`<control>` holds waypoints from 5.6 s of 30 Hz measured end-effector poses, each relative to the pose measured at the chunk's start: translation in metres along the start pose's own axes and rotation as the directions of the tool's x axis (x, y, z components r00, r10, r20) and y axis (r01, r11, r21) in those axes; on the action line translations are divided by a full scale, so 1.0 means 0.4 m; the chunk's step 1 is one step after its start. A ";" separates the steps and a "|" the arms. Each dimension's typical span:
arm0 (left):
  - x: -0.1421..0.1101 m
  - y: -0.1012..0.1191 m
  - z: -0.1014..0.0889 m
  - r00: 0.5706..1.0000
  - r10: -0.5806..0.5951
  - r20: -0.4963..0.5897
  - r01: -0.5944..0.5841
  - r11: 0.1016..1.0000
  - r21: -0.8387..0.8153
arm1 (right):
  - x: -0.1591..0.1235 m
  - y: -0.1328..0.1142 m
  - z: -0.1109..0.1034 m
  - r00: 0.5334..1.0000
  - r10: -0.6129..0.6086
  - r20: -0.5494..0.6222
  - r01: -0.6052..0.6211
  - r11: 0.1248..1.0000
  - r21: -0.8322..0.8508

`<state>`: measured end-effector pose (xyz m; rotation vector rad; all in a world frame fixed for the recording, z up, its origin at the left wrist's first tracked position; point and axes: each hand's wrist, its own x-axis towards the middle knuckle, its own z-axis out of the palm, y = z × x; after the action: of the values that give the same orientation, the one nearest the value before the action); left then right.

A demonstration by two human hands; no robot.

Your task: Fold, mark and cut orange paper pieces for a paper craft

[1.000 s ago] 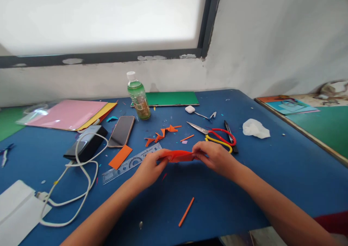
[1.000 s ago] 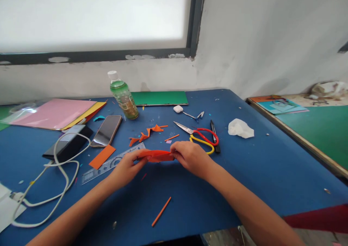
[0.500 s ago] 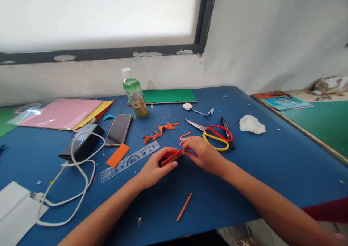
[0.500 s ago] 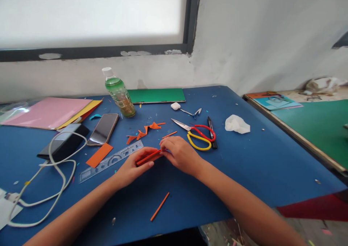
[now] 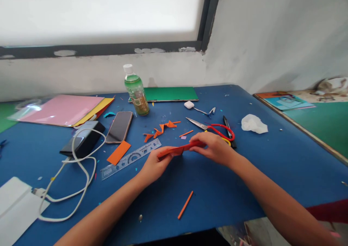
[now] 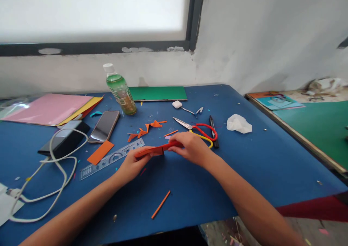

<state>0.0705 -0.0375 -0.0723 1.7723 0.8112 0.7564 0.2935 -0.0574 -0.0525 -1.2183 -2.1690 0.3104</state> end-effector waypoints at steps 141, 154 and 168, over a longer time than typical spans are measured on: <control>-0.012 0.068 -0.089 0.991 0.111 -0.076 -0.070 0.907 0.415 | -0.001 0.088 -0.057 0.849 0.523 0.078 -0.504 0.845 -0.181; -0.026 0.094 -0.112 0.854 0.098 -0.512 0.004 0.981 0.194 | -0.027 0.157 -0.070 0.792 0.605 0.087 -0.557 0.773 -0.304; -0.037 0.106 -0.112 0.735 0.151 -0.661 -0.004 0.976 0.218 | 0.001 0.009 -0.008 0.853 0.386 0.351 -0.518 0.705 0.484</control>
<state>0.0338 -0.0372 -0.0207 1.7125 1.3390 1.4708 0.2977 -0.0556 -0.0516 -1.3819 -1.6981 1.2703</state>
